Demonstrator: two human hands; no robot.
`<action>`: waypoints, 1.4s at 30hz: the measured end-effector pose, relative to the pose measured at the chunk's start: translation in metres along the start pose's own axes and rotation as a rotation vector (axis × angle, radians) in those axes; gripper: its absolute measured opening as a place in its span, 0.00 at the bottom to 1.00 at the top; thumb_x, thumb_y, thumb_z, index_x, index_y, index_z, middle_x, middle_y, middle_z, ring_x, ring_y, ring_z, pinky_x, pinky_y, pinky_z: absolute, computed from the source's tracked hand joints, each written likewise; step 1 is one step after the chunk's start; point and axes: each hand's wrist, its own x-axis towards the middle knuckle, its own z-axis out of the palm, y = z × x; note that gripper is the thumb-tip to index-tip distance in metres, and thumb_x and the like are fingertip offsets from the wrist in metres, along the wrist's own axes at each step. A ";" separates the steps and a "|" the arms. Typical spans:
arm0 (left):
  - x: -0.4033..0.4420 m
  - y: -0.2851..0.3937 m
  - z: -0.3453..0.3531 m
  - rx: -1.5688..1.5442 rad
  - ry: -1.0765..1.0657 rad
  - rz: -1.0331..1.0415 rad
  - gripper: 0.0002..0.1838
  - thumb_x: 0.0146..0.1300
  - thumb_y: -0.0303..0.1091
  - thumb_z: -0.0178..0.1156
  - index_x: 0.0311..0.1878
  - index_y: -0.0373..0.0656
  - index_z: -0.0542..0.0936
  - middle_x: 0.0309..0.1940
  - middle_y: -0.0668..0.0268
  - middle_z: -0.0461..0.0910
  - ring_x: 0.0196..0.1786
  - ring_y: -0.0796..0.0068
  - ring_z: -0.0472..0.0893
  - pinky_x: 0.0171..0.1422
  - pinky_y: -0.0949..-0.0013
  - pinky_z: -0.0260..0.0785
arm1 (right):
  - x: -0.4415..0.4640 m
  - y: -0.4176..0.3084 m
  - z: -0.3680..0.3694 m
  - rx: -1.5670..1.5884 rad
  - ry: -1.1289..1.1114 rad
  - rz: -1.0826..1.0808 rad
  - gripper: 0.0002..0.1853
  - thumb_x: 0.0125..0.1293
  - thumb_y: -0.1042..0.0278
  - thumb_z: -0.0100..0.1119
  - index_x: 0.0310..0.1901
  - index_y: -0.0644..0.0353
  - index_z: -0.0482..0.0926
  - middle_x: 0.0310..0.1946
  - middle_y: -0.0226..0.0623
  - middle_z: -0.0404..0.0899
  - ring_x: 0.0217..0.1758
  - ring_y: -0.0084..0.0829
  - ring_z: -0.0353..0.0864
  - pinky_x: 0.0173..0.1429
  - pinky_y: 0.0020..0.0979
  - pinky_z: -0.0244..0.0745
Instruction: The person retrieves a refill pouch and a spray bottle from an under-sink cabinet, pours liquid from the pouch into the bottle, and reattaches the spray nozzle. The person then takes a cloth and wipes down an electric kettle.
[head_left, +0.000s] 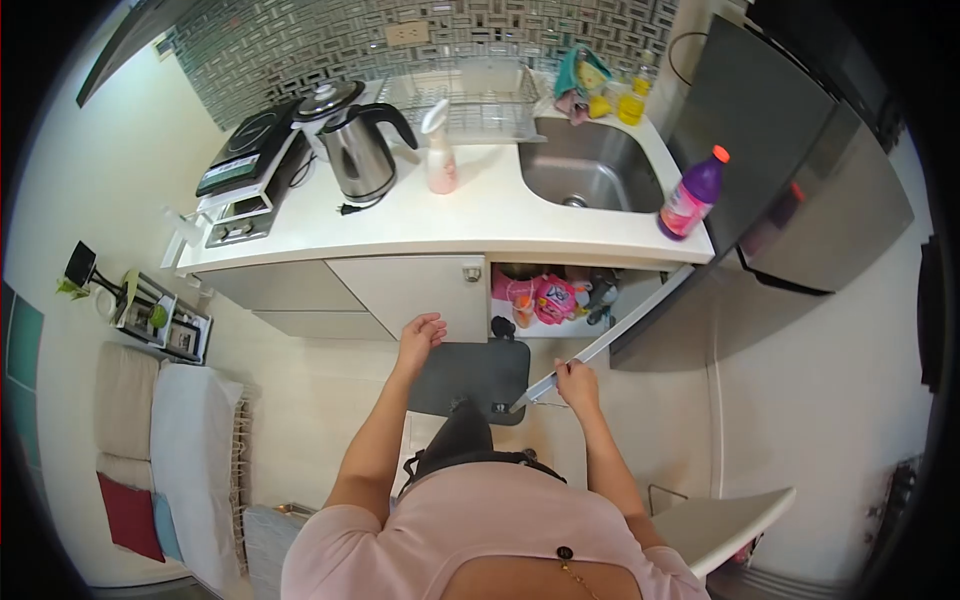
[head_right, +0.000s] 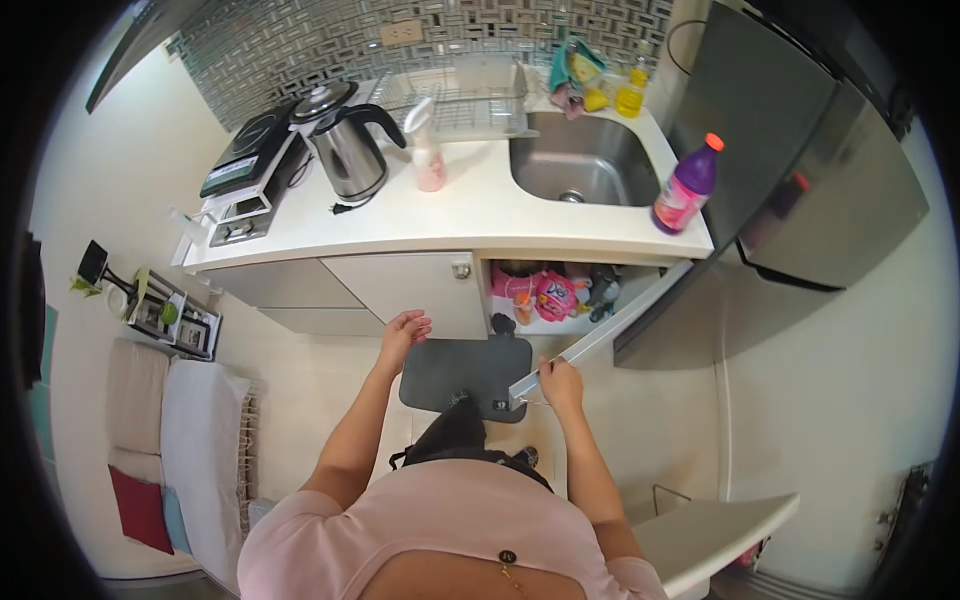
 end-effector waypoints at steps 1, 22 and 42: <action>0.006 0.008 -0.003 0.008 0.004 0.018 0.16 0.66 0.31 0.49 0.55 0.35 0.72 0.43 0.61 0.80 0.42 0.75 0.79 0.46 0.74 0.72 | 0.010 -0.006 0.006 -0.010 0.039 -0.076 0.19 0.65 0.55 0.52 0.32 0.67 0.78 0.18 0.43 0.79 0.21 0.36 0.82 0.30 0.34 0.75; 0.163 0.174 -0.050 0.059 0.067 0.499 0.14 0.68 0.30 0.51 0.51 0.32 0.74 0.42 0.59 0.80 0.47 0.73 0.78 0.54 0.72 0.67 | 0.150 -0.167 -0.043 0.324 -0.207 -0.223 0.19 0.64 0.65 0.53 0.53 0.66 0.74 0.32 0.48 0.81 0.36 0.36 0.82 0.43 0.32 0.75; 0.155 0.214 0.052 0.488 0.071 0.703 0.12 0.60 0.31 0.63 0.23 0.36 0.76 0.11 0.71 0.69 0.16 0.86 0.64 0.21 0.77 0.55 | 0.265 -0.178 -0.144 0.869 0.186 -0.162 0.21 0.69 0.53 0.50 0.28 0.62 0.78 0.13 0.19 0.60 0.17 0.11 0.55 0.21 0.21 0.47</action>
